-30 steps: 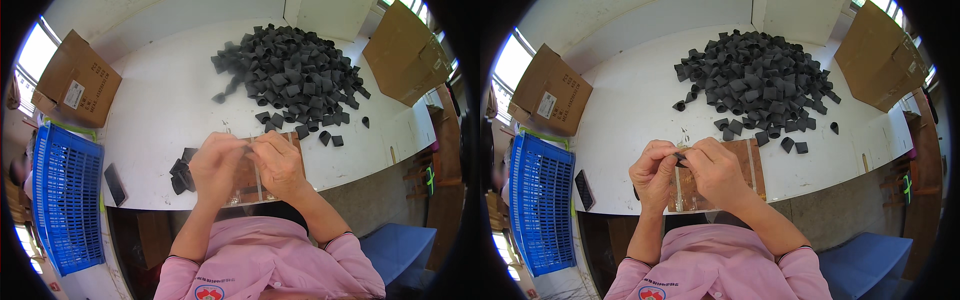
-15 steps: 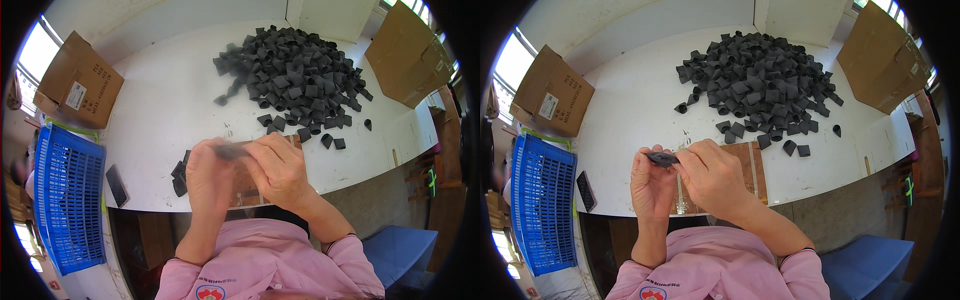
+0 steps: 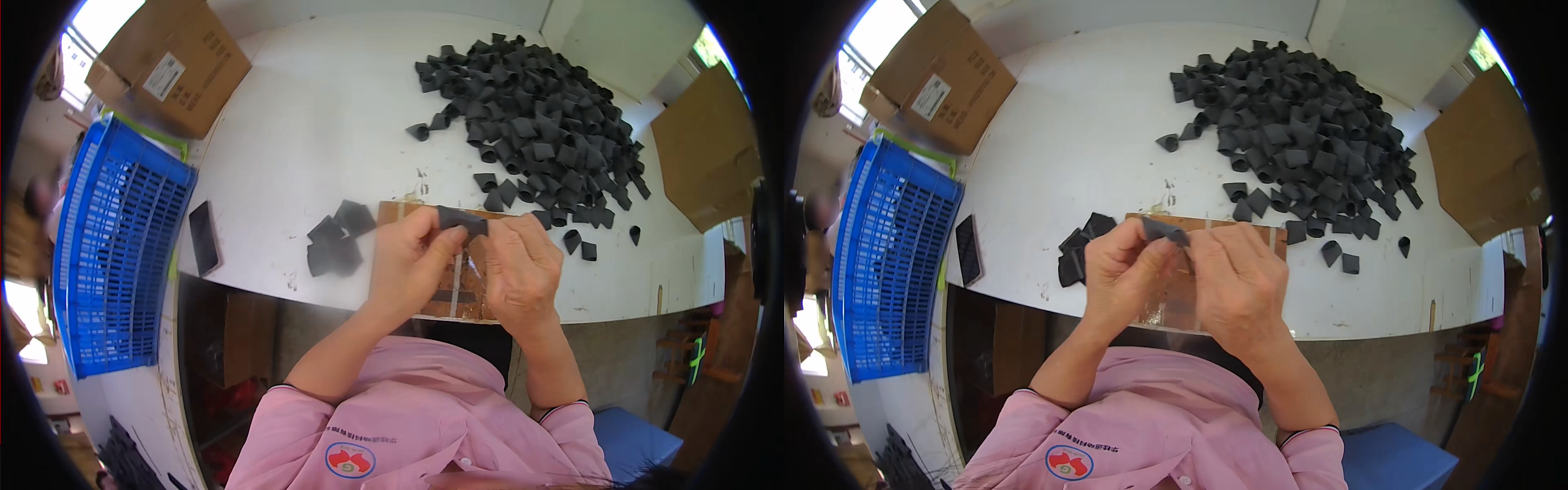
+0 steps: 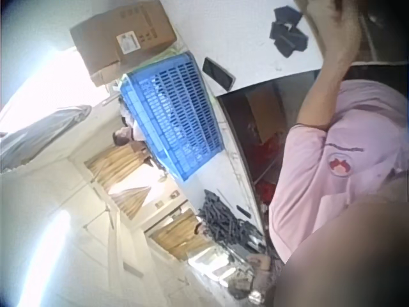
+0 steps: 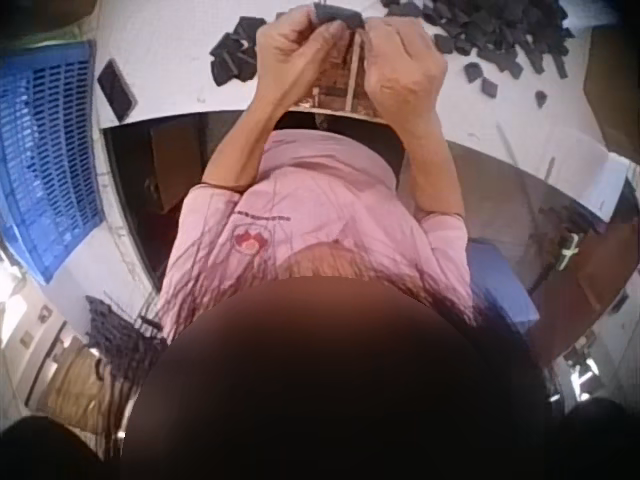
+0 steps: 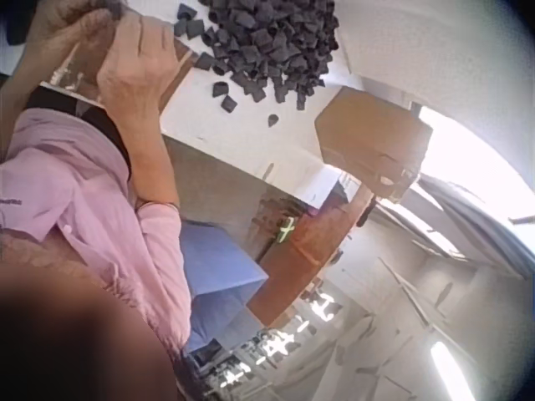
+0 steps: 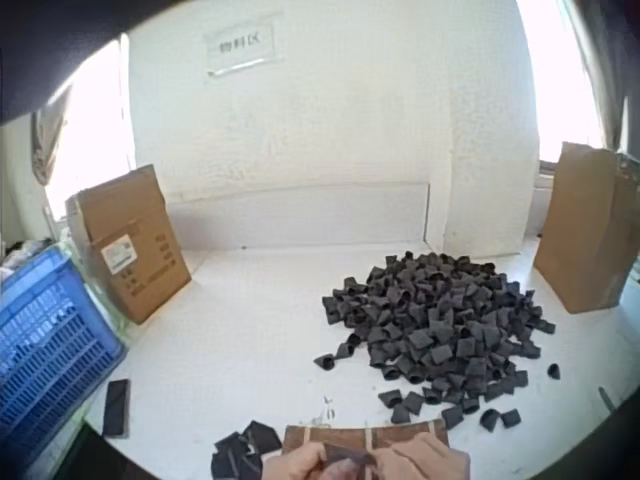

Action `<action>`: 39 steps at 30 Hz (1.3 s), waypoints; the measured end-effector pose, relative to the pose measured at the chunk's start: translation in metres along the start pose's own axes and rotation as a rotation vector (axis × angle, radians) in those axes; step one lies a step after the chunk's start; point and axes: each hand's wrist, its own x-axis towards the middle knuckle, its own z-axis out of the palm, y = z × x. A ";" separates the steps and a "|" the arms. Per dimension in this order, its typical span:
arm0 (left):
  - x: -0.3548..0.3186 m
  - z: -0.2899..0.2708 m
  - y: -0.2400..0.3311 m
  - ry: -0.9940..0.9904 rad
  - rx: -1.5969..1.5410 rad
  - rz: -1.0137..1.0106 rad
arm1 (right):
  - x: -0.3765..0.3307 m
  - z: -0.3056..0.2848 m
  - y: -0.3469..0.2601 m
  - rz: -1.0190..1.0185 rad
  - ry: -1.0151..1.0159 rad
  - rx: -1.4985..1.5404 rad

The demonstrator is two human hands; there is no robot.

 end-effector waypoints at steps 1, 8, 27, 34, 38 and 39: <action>-0.001 0.002 -0.002 -0.001 -0.022 0.006 | 0.001 0.000 0.001 -0.003 0.035 -0.047; 0.007 -0.050 -0.066 0.536 0.535 0.111 | 0.038 -0.029 0.033 0.692 0.045 1.209; 0.015 -0.094 -0.113 0.222 1.086 0.042 | -0.076 0.038 -0.014 1.080 -0.584 1.009; 0.010 -0.089 -0.105 -0.021 1.382 0.044 | -0.082 0.041 -0.016 1.083 -0.592 0.992; 0.010 -0.098 -0.108 0.018 1.366 0.136 | -0.080 0.039 -0.018 1.051 -0.589 0.968; 0.010 -0.100 -0.104 0.092 1.226 0.211 | -0.079 0.037 -0.018 0.979 -0.586 0.871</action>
